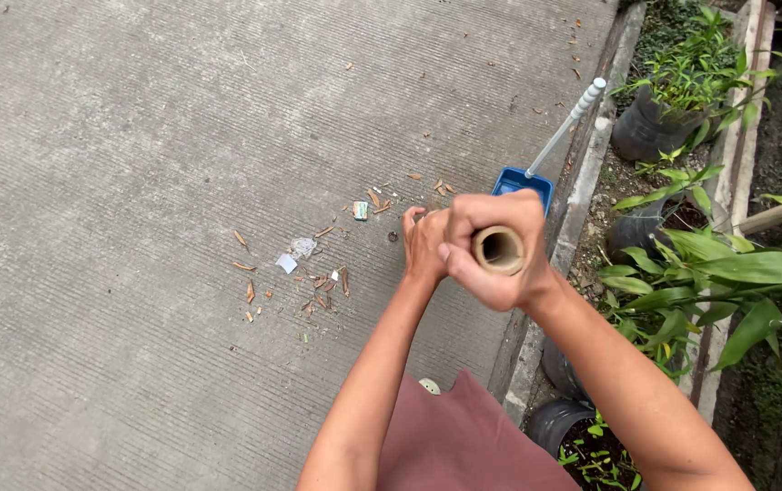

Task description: Sweeping debris and leaves on an outdoor concrete floor using a broom and a dustpan.

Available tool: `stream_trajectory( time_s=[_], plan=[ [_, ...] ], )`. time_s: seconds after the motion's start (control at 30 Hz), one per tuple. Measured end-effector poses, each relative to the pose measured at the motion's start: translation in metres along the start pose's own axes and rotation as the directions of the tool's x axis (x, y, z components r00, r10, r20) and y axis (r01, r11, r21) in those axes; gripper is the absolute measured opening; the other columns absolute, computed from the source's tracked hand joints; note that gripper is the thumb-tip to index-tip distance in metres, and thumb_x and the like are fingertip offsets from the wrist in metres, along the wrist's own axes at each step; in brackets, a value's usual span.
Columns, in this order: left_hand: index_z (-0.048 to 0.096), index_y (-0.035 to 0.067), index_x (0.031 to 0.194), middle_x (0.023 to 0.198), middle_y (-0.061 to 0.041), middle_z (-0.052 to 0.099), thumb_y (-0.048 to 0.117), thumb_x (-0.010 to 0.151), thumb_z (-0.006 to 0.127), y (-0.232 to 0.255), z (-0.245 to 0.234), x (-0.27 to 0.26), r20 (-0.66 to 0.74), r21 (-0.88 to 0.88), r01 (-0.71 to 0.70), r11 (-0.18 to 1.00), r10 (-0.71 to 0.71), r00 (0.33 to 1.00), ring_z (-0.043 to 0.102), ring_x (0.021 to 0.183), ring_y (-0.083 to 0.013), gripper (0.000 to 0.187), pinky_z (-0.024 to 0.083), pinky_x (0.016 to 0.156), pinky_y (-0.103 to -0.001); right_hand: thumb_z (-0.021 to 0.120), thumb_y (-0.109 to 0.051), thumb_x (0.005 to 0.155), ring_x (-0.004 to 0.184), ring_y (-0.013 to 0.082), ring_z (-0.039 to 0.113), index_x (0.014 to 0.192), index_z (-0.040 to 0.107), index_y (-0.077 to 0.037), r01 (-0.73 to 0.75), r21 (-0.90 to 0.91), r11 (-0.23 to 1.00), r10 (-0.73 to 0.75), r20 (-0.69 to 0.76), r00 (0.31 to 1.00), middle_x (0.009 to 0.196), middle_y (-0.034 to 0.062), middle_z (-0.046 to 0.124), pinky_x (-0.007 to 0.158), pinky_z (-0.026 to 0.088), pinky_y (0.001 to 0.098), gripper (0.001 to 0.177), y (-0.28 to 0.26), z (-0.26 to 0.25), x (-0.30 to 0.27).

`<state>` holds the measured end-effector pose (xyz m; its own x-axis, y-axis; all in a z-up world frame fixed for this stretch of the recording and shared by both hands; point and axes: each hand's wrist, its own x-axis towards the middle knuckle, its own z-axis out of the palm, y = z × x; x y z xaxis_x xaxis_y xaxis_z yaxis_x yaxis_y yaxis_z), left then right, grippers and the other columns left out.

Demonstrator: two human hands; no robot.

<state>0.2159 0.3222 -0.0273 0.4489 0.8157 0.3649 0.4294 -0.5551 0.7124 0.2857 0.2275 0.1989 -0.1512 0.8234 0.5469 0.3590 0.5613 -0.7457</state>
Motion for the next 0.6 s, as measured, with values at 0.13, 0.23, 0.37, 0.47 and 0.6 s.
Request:
stream_trajectory(
  time_s=[0.13,0.23,0.37,0.47,0.6],
  plan=[
    [0.071,0.017,0.08,0.076,-0.001,0.073,0.037,0.077,0.077,0.037,-0.042,0.006,-0.023,-0.044,-0.018,0.999,0.017,1.0,0.07,0.078,-0.0204,0.021,0.035,0.103,-0.044,0.065,0.002,0.084,0.057,0.012,0.055,0.07,0.05,-0.002,0.087,0.123,0.989,-0.067,-0.161,0.985,0.066,0.0041,0.052,0.056,0.046,0.027,0.021,-0.008,-0.023,0.011],
    [0.071,0.016,0.079,0.071,-0.001,0.071,0.039,0.07,0.08,0.052,-0.066,-0.004,-0.049,-0.033,-0.055,0.998,0.054,0.997,0.068,0.072,-0.0199,0.026,0.036,0.099,-0.044,0.058,-0.001,0.09,0.042,0.0126,0.05,0.073,0.047,-0.003,0.112,0.487,0.866,0.012,-0.244,0.97,0.055,0.0058,0.049,0.045,0.046,0.0285,0.02,-0.01,-0.047,0.022],
    [0.07,0.016,0.069,0.066,-0.003,0.069,0.039,0.068,0.082,0.024,-0.071,-0.048,-0.065,0.016,-0.021,1.0,0.022,0.998,0.063,0.063,-0.0223,0.026,0.036,0.094,-0.042,0.055,-0.004,0.094,0.042,0.0125,0.038,0.077,0.044,-0.006,0.012,0.687,0.726,0.232,-0.262,0.937,0.056,0.0066,0.044,0.044,0.039,0.0321,0.021,0.024,-0.038,0.016],
    [0.07,0.016,0.064,0.062,-0.004,0.068,0.038,0.066,0.082,-0.005,-0.075,-0.088,-0.044,0.063,0.04,0.997,-0.037,0.998,0.061,0.059,-0.0239,0.025,0.036,0.092,-0.043,0.053,-0.005,0.09,0.042,0.0127,0.037,0.075,0.044,-0.007,-0.062,0.748,0.661,0.325,-0.211,0.922,0.054,0.0053,0.044,0.044,0.039,0.0333,0.018,0.059,0.001,-0.003],
    [0.069,0.016,0.06,0.062,-0.004,0.069,0.038,0.073,0.078,-0.028,-0.071,-0.115,0.122,0.203,0.218,0.955,-0.245,0.962,0.061,0.061,-0.0264,0.027,0.038,0.095,-0.04,0.053,-0.004,0.086,0.047,0.0128,0.04,0.071,0.043,-0.006,-0.155,0.771,0.617,0.4,-0.138,0.906,0.056,0.0056,0.045,0.047,0.039,0.0315,0.018,0.073,0.039,-0.025]
  ],
)
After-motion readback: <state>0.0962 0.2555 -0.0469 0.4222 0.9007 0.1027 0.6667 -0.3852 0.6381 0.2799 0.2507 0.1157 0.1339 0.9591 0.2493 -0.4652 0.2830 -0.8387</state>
